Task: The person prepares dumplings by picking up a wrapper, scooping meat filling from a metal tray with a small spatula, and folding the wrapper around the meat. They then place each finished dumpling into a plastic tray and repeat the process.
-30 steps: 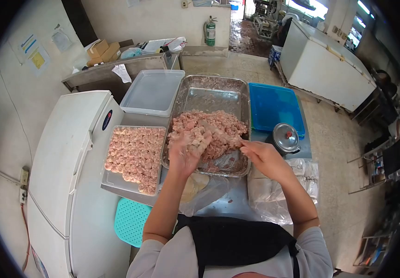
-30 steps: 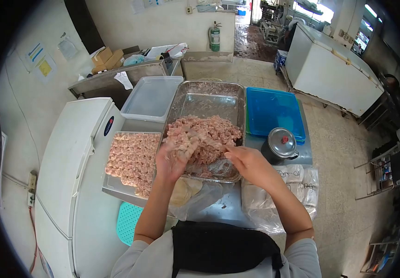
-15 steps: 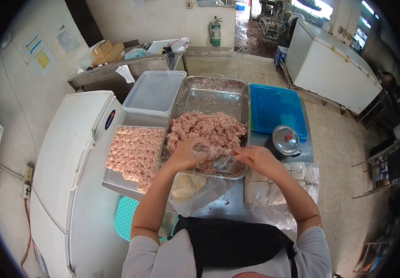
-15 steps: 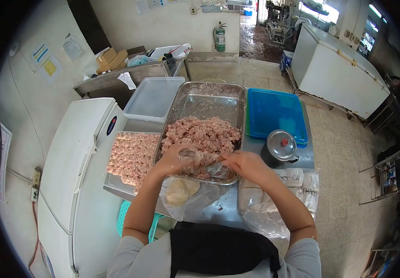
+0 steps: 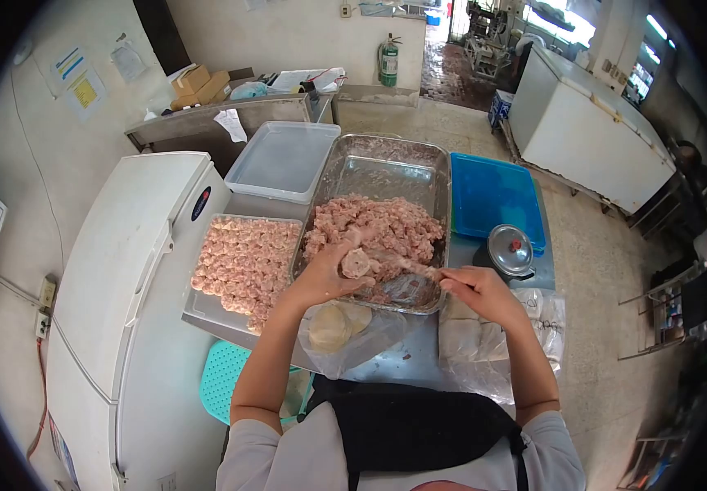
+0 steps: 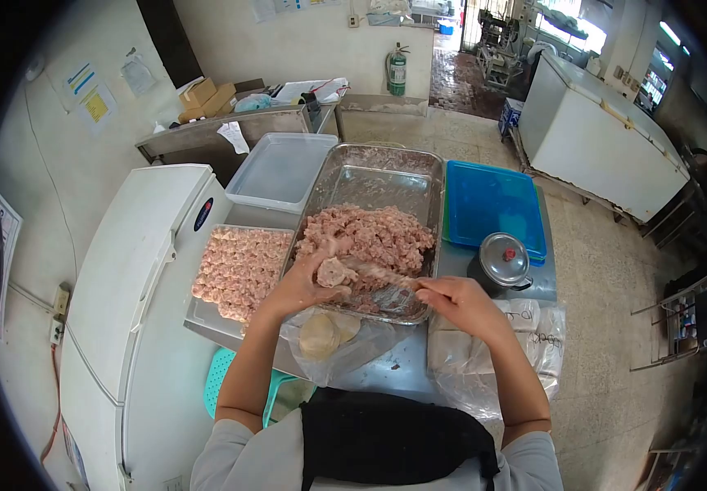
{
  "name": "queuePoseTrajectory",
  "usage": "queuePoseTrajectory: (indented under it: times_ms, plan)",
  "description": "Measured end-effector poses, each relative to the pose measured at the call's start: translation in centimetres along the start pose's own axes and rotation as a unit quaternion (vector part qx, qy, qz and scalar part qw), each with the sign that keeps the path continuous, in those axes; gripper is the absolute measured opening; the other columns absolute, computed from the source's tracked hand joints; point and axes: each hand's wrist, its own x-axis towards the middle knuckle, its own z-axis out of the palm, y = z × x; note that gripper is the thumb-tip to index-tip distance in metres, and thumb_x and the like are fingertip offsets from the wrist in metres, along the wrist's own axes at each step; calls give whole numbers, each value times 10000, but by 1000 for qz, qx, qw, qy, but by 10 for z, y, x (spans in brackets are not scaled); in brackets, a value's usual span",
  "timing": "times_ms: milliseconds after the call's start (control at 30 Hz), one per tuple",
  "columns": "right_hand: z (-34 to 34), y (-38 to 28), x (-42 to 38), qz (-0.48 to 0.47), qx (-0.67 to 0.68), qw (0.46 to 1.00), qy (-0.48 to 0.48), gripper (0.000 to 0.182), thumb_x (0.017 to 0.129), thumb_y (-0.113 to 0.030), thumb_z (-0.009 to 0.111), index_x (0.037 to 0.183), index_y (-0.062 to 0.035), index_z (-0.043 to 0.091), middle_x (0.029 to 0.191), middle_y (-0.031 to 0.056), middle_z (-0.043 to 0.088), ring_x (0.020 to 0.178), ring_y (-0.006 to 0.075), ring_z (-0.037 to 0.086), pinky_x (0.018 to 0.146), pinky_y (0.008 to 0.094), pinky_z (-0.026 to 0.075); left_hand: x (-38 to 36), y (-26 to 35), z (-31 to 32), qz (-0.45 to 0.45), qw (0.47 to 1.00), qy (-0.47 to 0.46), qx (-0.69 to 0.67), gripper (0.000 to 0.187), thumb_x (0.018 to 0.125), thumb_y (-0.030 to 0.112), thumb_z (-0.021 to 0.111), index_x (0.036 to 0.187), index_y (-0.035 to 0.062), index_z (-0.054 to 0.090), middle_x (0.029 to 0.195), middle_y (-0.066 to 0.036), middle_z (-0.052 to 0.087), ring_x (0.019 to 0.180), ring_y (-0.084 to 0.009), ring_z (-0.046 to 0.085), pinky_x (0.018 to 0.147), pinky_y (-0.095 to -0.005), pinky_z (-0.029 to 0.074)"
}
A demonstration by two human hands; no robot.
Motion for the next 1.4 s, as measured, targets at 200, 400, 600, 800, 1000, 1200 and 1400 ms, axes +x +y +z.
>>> queuePoseTrajectory:
  times_ms: [200, 400, 600, 800, 1000, 1200, 1400]
  plan:
    - [16, -16, 10, -90, -84, 992, 6, 253, 887, -232, 638, 1072, -64, 679, 774, 121, 621, 700, 298, 629, 608, 377, 495, 0, -31, 2, 18, 997, -26, 68, 534, 708, 237, 809, 1148, 0, 620, 1074, -150, 661, 974, -246, 628, 887, -339, 480]
    - [57, -26, 14, -98, -239, 961, 96, 207, 889, -225, 615, 1069, -137, 669, 706, 88, 563, 643, 296, 611, 549, 421, 483, 6, -37, -10, -44, 995, -29, -90, 586, 724, 247, 814, 1204, -4, 590, 1105, -109, 645, 897, -150, 620, 822, -314, 500]
    - [55, -9, -1, 95, -295, 949, 51, 239, 892, -209, 622, 1086, -76, 667, 789, 126, 627, 739, 319, 629, 664, 416, 502, -28, -41, -55, -28, 994, -25, -104, 759, 735, 315, 795, 1355, 38, 456, 1252, -145, 567, 1080, -225, 571, 932, -353, 451]
    - [94, -131, 19, -19, 5, 995, 99, 259, 898, -176, 637, 1093, -7, 652, 886, 177, 641, 793, 337, 619, 704, 358, 489, -52, -40, -102, 17, 1000, -2, 26, 839, 713, 372, 812, 1397, 75, 428, 1329, -168, 534, 1208, -283, 527, 1017, -369, 400]
    - [139, -167, 27, -3, -113, 962, 248, 200, 905, -137, 609, 1064, -21, 643, 879, 173, 624, 758, 355, 612, 659, 403, 495, -40, -65, -118, 19, 998, 55, 29, 848, 711, 365, 812, 1415, 108, 416, 1372, -196, 497, 1287, -326, 470, 1037, -374, 388]
    - [143, -116, 12, 138, -272, 942, 139, 222, 889, -141, 624, 1078, -27, 646, 913, 190, 643, 788, 359, 632, 677, 417, 513, -47, -60, -128, 53, 997, 42, 29, 726, 722, 334, 809, 1333, 85, 507, 1257, -180, 586, 1165, -300, 563, 973, -358, 435]
    - [156, -184, 24, 30, -65, 989, 130, 217, 887, -162, 629, 1069, -48, 666, 990, 181, 667, 821, 352, 643, 719, 388, 519, -67, -47, -149, 44, 992, -114, -41, 605, 709, 274, 833, 1203, 16, 596, 1101, -126, 660, 962, -175, 629, 812, -321, 509]
